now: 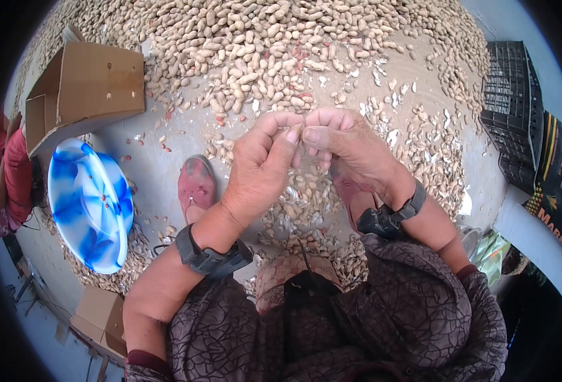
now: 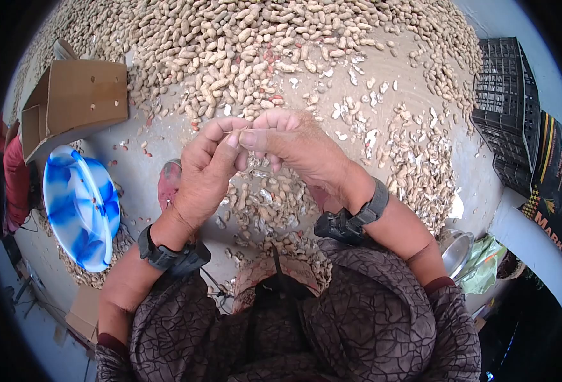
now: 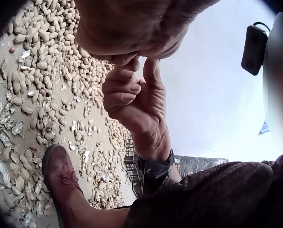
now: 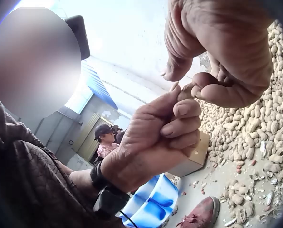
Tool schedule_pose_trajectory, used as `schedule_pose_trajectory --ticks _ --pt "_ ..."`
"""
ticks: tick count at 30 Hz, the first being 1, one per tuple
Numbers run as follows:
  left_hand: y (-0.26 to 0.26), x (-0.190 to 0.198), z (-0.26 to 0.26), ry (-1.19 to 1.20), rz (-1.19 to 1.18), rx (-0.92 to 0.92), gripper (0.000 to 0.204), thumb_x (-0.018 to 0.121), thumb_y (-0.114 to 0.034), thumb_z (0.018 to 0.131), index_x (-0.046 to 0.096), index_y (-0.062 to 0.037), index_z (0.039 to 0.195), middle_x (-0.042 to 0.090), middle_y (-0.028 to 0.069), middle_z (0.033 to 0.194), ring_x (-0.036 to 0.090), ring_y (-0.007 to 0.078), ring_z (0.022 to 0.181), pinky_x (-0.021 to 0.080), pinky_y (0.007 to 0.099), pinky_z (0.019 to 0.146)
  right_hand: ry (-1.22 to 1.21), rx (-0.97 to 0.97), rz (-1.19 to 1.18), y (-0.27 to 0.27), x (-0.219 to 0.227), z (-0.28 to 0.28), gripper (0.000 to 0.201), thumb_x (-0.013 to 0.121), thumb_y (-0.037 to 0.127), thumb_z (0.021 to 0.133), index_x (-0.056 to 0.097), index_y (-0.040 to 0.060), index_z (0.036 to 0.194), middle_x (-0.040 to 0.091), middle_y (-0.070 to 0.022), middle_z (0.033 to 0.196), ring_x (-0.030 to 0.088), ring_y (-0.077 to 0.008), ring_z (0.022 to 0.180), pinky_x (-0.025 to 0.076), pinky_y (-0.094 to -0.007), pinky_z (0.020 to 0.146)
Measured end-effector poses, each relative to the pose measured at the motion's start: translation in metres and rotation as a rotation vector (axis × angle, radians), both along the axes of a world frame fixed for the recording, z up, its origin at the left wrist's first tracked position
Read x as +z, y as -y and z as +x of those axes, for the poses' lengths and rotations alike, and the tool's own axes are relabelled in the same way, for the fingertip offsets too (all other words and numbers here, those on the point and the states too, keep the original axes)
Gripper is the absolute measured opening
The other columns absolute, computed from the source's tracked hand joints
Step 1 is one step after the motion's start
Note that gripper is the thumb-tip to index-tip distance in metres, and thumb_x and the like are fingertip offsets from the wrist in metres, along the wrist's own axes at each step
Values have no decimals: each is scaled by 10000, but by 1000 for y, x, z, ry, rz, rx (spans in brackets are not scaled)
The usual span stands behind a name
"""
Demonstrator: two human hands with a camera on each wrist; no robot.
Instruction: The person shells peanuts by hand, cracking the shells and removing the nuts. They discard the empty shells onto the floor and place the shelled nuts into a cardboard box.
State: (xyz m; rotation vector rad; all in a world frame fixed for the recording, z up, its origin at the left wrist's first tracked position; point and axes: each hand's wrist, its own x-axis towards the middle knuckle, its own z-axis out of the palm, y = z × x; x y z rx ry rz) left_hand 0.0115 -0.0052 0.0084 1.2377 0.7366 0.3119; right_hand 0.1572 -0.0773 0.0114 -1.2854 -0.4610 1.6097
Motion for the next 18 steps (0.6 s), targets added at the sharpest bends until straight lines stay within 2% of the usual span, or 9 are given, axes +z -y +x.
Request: schedule_pose_trajectory --ticks 2,4,7,9,13,18 --pt "2 0 1 7 22 13 226 410 -182 907 499 -33 1052 487 -29 712 395 23 593 331 163 517 -3 36 -11 -2 -5 -4 240 628 256 781 569 24 792 552 -6 673 466 -38 510 366 -158 431" --pt "3 1 1 14 47 26 218 409 -178 907 494 -35 1047 477 -29 718 391 25 602 335 168 527 -127 -47 -24 -4 -10 -7 249 627 266 785 554 36 729 524 5 614 441 -23 467 330 -152 377" --pt "2 2 2 23 -38 59 201 404 -152 901 481 -39 1048 459 -33 720 382 26 601 336 167 534 -104 -59 1 -6 -13 -10 256 623 273 789 542 43 713 520 2 592 424 -17 439 313 -151 358" --pt "1 1 3 -34 -5 54 179 393 -126 895 478 -45 1029 458 -36 727 387 24 608 335 163 538 -55 -66 -18 -7 -7 -13 245 618 262 794 541 45 712 518 3 587 422 -17 438 315 -152 361" --pt "7 -12 6 -3 -17 118 158 381 -114 890 482 -50 993 460 -35 726 388 21 606 330 162 531 55 -85 -50 -5 -4 -17 191 583 213 816 537 41 745 522 0 608 431 -22 466 338 -160 387" --pt "4 -14 5 -24 -190 265 152 379 -147 901 492 -60 955 443 -45 676 380 16 563 313 154 471 22 -87 -34 -3 -1 -22 154 546 174 828 529 21 826 535 -8 660 457 -30 525 373 -169 434"
